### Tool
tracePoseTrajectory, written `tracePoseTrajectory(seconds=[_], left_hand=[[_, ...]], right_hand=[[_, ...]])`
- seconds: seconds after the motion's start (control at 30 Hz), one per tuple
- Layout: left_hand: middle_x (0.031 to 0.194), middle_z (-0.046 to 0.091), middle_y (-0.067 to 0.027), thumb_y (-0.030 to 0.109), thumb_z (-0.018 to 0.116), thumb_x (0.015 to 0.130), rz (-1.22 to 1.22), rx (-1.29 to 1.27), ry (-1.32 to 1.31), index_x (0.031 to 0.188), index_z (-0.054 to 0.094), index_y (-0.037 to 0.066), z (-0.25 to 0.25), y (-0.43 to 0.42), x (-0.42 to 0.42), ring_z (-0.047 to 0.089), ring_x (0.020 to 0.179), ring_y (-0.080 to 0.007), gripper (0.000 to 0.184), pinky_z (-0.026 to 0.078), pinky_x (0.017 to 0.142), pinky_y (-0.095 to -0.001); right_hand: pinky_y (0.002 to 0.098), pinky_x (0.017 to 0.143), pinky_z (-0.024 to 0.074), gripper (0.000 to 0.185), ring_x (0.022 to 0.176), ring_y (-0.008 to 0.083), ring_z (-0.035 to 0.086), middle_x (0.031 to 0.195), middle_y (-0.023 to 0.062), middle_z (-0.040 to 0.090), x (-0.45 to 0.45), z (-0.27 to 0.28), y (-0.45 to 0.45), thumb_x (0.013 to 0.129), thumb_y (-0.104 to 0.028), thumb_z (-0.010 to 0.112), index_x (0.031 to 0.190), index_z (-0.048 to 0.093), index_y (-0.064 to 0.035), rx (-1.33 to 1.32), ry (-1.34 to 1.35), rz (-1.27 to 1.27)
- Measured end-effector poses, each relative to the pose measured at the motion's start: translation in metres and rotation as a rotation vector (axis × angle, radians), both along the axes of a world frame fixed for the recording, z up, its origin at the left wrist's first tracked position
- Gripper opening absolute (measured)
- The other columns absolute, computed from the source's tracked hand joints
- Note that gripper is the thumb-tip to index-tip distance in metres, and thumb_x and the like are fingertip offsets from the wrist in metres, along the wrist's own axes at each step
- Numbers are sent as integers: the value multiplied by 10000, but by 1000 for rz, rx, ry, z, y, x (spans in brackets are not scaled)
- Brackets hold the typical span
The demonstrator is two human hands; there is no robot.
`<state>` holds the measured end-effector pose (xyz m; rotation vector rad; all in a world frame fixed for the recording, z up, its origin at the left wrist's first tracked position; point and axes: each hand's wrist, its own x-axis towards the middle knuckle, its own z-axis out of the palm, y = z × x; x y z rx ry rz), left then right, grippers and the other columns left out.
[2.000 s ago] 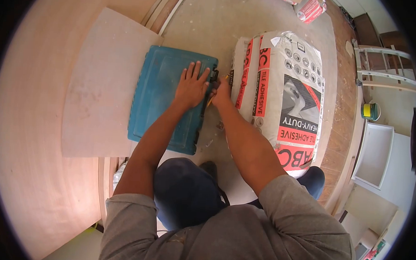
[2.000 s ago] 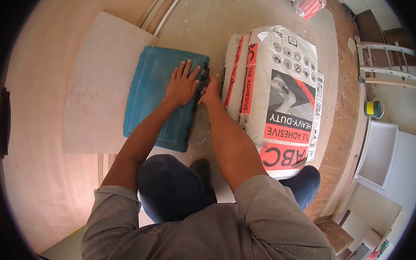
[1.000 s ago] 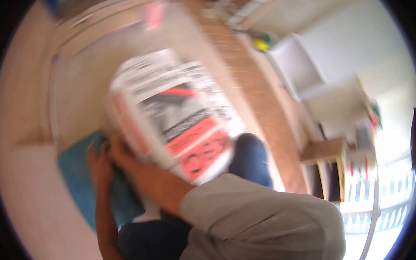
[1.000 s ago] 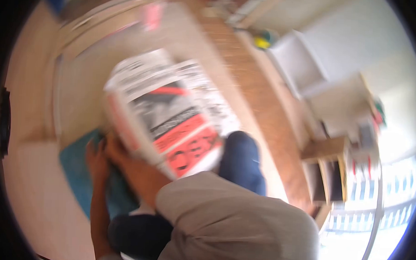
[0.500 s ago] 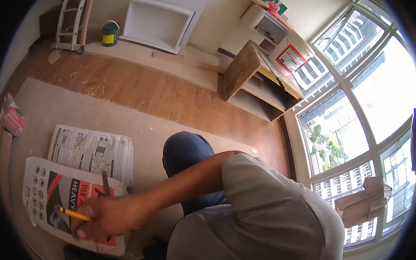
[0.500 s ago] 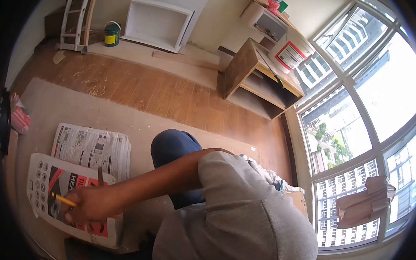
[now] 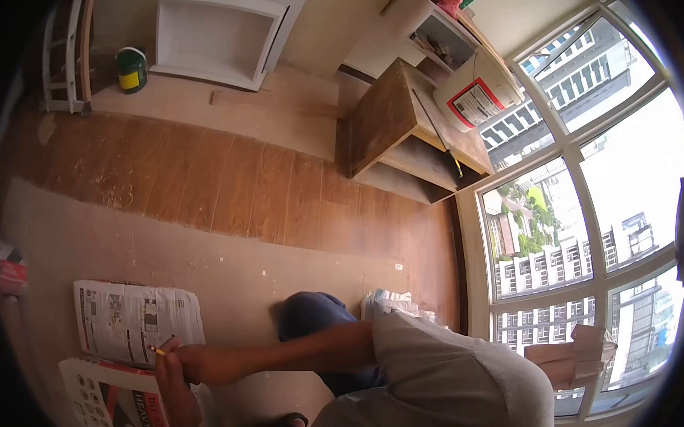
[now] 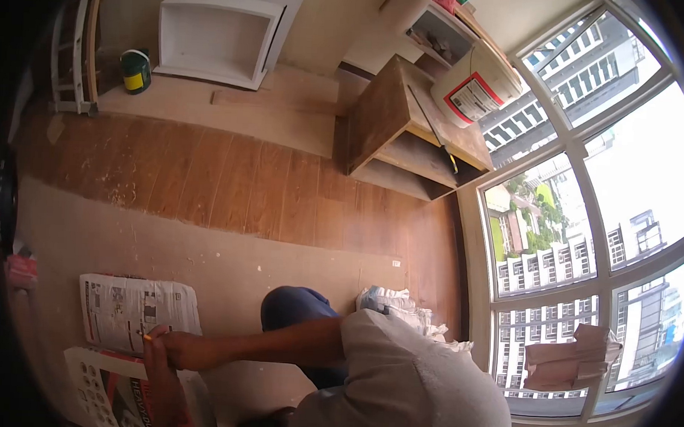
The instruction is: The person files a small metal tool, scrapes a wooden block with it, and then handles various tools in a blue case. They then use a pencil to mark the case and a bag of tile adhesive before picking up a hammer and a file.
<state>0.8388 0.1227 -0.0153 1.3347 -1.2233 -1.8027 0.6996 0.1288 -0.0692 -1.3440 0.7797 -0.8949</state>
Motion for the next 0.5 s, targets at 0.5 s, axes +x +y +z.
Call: tracePoseTrajectory(seconds=[0.5], left_hand=[[816,583,-134,266,439,1082,-70,-420,-444,982,535,1,214,-138,-140,555,720,-273,300,460,705,-406]], right_hand=[[397,790,535,289,863,262,681,930,126,669,-225,191,122,1012,-288,519,1106,645,-45,497,510,-358]])
